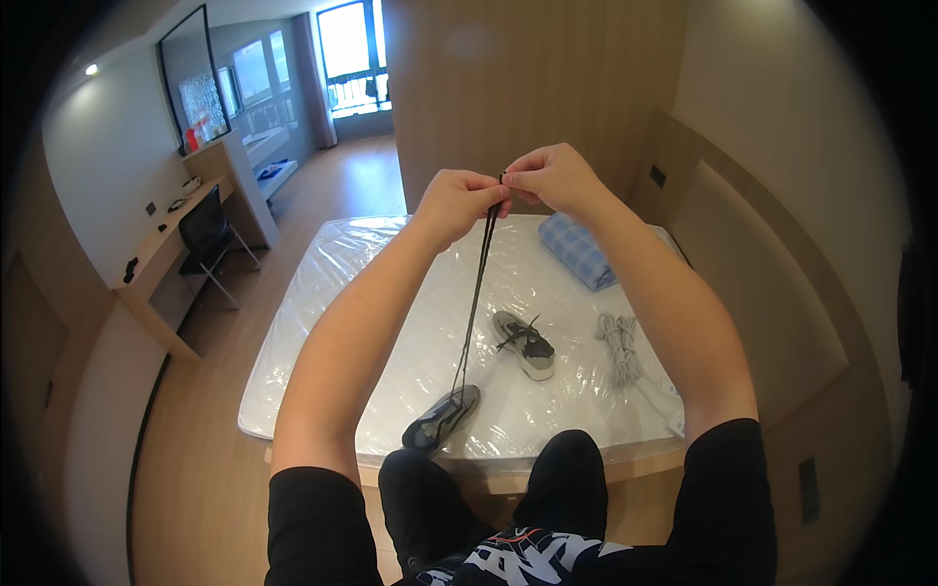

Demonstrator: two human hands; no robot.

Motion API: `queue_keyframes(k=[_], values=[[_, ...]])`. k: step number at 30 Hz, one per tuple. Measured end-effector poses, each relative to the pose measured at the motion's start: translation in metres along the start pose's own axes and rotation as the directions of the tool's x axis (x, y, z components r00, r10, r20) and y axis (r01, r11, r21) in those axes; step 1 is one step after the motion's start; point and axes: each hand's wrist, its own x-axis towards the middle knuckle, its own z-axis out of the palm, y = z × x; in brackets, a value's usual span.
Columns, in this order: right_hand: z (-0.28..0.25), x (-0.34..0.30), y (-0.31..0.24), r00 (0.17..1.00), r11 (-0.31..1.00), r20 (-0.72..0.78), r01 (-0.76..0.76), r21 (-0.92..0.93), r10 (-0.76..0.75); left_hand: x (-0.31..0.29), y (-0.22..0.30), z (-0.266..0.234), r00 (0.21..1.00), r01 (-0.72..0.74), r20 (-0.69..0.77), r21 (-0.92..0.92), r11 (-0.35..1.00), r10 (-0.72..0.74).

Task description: The person laces a pair of sneakers by threading black shoelaces through the eyelets of one shoe, then the other, and tying them. The shoes are placed on a plastic-covered mattress in a bedroom.

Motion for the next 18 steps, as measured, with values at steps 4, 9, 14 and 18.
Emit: queue_keyframes(k=[4,9,14,18], values=[[-0.002,-0.007,0.001,1.0,0.995,0.004,-0.031,0.093,0.031,0.001,-0.001,0.006,0.999,-0.031,-0.011,-0.022,0.999,0.031],[-0.005,-0.011,-0.006,0.999,0.997,0.016,-0.043,0.069,0.042,0.005,-0.005,0.013,0.997,-0.058,-0.064,-0.062,0.996,0.054],[-0.008,-0.007,0.002,1.0,0.999,-0.001,0.007,0.053,-0.007,0.011,-0.006,0.008,0.996,-0.092,-0.004,0.141,0.986,0.093],[-0.006,-0.01,0.005,0.999,1.0,-0.033,0.02,0.019,-0.019,0.0,0.009,0.016,0.995,-0.081,-0.022,0.439,0.895,0.101]])
